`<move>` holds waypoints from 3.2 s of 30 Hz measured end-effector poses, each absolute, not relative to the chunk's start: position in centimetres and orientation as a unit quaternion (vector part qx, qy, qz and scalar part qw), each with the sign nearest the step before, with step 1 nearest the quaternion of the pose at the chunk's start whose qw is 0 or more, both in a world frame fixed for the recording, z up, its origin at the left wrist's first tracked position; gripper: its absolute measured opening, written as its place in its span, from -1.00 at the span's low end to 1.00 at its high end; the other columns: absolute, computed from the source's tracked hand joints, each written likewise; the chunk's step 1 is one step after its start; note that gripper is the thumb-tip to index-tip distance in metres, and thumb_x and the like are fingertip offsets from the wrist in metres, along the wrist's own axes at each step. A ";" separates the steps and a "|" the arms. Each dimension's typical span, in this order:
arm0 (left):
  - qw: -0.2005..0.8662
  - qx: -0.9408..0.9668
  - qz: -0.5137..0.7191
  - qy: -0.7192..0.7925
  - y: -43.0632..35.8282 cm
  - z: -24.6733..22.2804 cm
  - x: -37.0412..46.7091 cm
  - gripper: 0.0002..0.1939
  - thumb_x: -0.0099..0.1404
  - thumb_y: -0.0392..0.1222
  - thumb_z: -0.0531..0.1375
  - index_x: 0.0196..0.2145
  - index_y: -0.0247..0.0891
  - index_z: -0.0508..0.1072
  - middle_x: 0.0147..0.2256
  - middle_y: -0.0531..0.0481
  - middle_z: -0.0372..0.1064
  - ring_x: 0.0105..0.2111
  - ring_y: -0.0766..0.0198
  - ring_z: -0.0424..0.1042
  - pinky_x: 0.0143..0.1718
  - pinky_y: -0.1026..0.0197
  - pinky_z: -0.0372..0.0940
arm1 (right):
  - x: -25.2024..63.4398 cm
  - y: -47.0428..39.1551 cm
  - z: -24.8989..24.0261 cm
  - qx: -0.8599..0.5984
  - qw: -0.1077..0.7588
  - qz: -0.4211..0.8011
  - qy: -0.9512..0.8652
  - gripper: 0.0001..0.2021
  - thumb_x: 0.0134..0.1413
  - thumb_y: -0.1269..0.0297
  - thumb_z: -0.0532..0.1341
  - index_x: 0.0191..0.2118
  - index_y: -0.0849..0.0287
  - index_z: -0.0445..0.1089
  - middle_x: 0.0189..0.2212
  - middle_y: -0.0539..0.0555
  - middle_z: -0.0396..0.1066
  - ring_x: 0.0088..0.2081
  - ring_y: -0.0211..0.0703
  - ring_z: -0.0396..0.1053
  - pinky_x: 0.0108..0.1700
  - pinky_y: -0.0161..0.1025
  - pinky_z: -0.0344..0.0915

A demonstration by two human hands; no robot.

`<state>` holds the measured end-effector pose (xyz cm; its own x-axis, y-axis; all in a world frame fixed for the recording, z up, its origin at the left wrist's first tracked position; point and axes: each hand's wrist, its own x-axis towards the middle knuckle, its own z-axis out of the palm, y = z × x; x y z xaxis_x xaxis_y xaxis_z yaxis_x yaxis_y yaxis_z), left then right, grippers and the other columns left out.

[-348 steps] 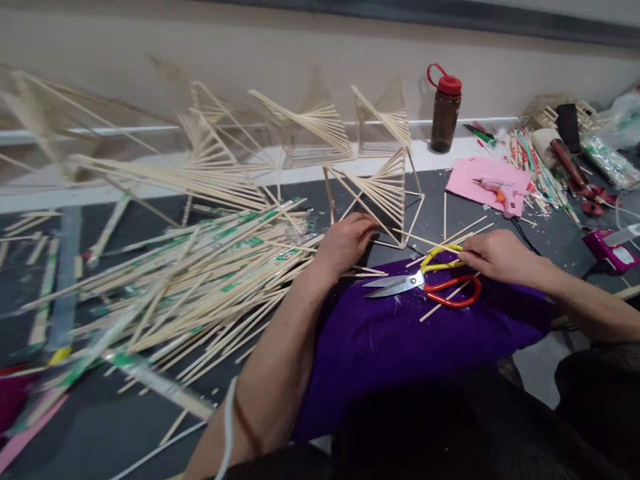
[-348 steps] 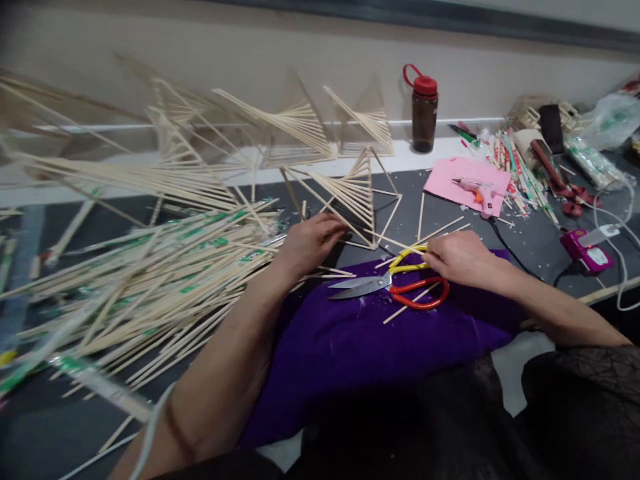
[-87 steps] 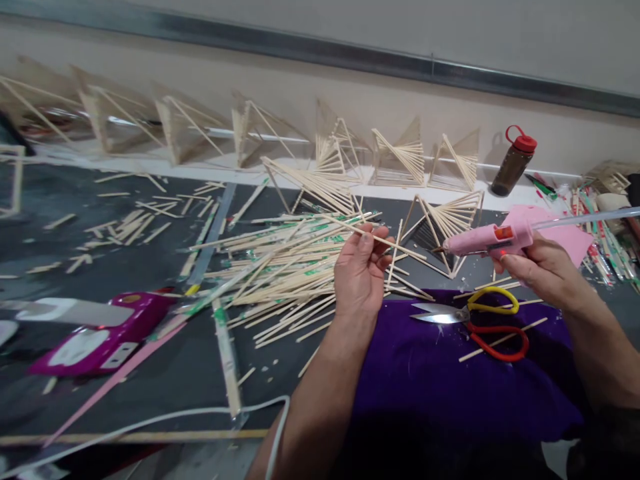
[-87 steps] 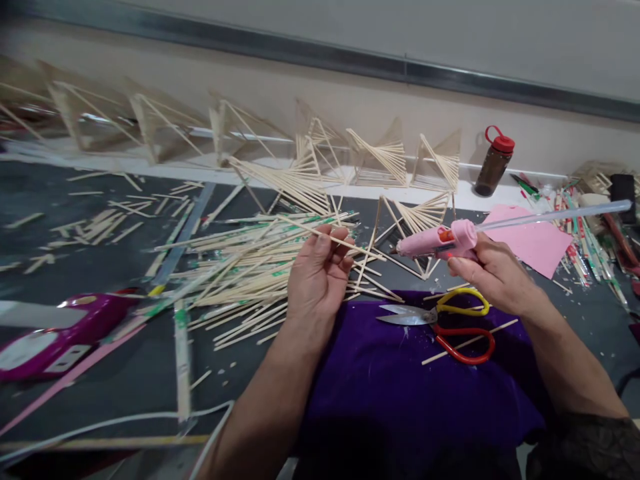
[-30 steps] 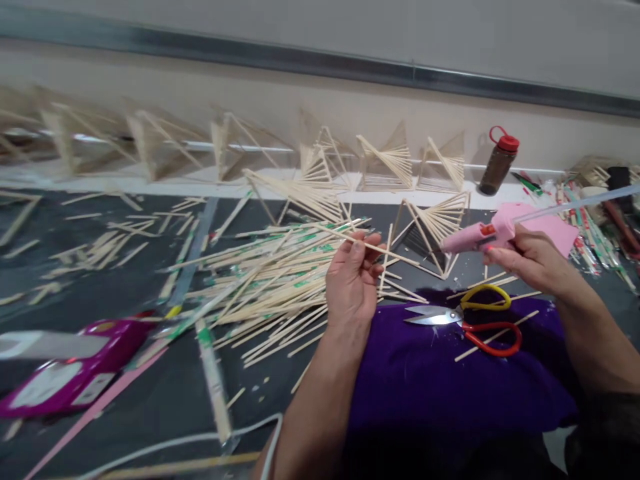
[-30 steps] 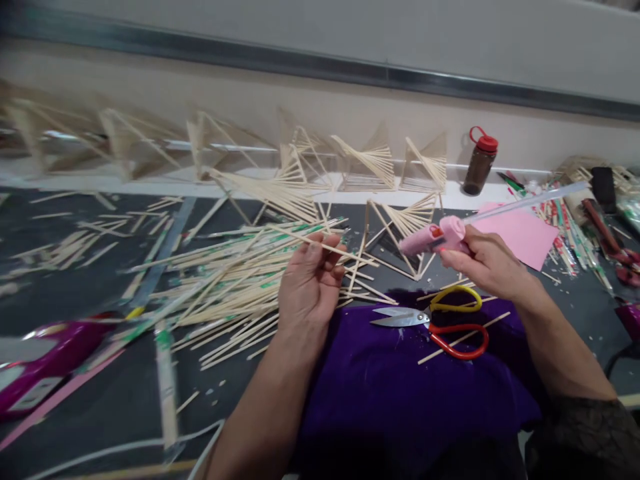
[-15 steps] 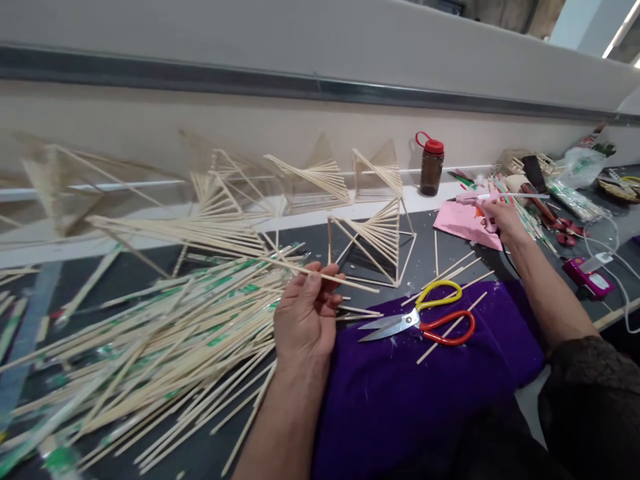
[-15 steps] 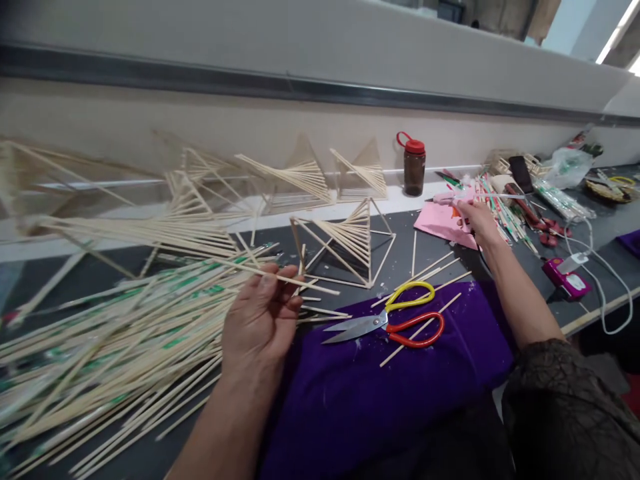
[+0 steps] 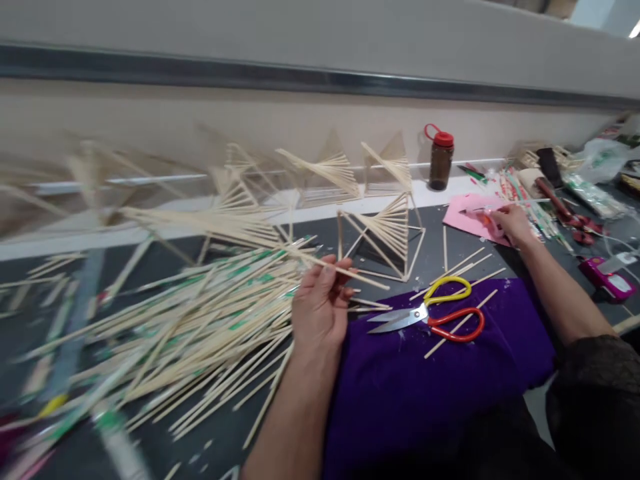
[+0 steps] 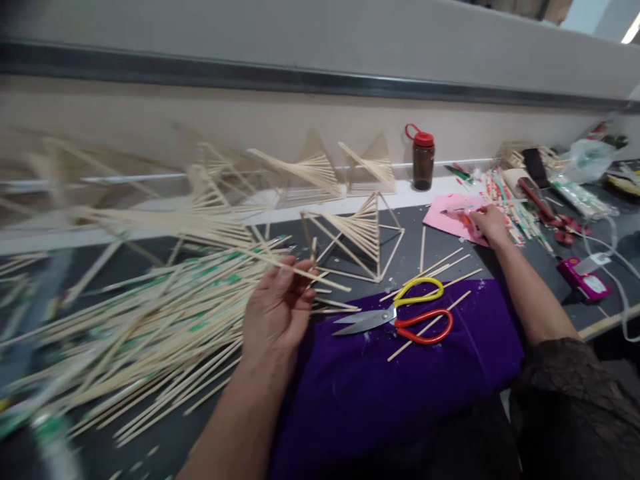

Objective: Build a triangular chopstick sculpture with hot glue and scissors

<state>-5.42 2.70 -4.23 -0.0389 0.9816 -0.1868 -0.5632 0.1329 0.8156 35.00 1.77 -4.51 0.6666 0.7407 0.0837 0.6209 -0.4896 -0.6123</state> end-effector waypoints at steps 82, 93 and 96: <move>0.303 0.611 0.516 0.518 10.4 -2.4 -5.3 -0.63 0.00 -0.07 0.33 -0.22 -0.28 0.62 -0.49 0.08 0.41 -0.47 0.34 0.32 -0.39 0.28 0.24 | 10.9 7.4 2.6 -0.610 0.127 0.105 -0.775 -0.70 0.17 0.39 0.05 -0.21 0.28 0.53 -0.27 0.29 0.54 -0.31 -0.12 0.42 -0.37 -0.25 0.08; 0.275 0.620 0.502 0.536 10.5 -2.4 -5.4 -0.64 0.04 -0.02 0.31 -0.24 -0.26 0.62 -0.35 0.00 0.53 -0.39 0.27 0.41 -0.33 0.25 0.32 | 10.9 7.6 2.1 -0.598 0.144 0.114 -0.780 -0.69 0.17 0.39 0.03 -0.19 0.29 0.54 -0.28 0.31 0.54 -0.33 -0.11 0.44 -0.36 -0.25 0.16; 0.270 0.627 0.499 0.534 10.5 -2.4 -5.4 -0.67 0.05 -0.04 0.30 -0.24 -0.25 0.62 -0.34 -0.01 0.54 -0.38 0.26 0.42 -0.32 0.24 0.32 | 10.8 7.7 2.0 -0.594 0.153 0.107 -0.782 -0.69 0.18 0.37 0.04 -0.20 0.28 0.54 -0.28 0.32 0.55 -0.31 -0.07 0.47 -0.35 -0.24 0.19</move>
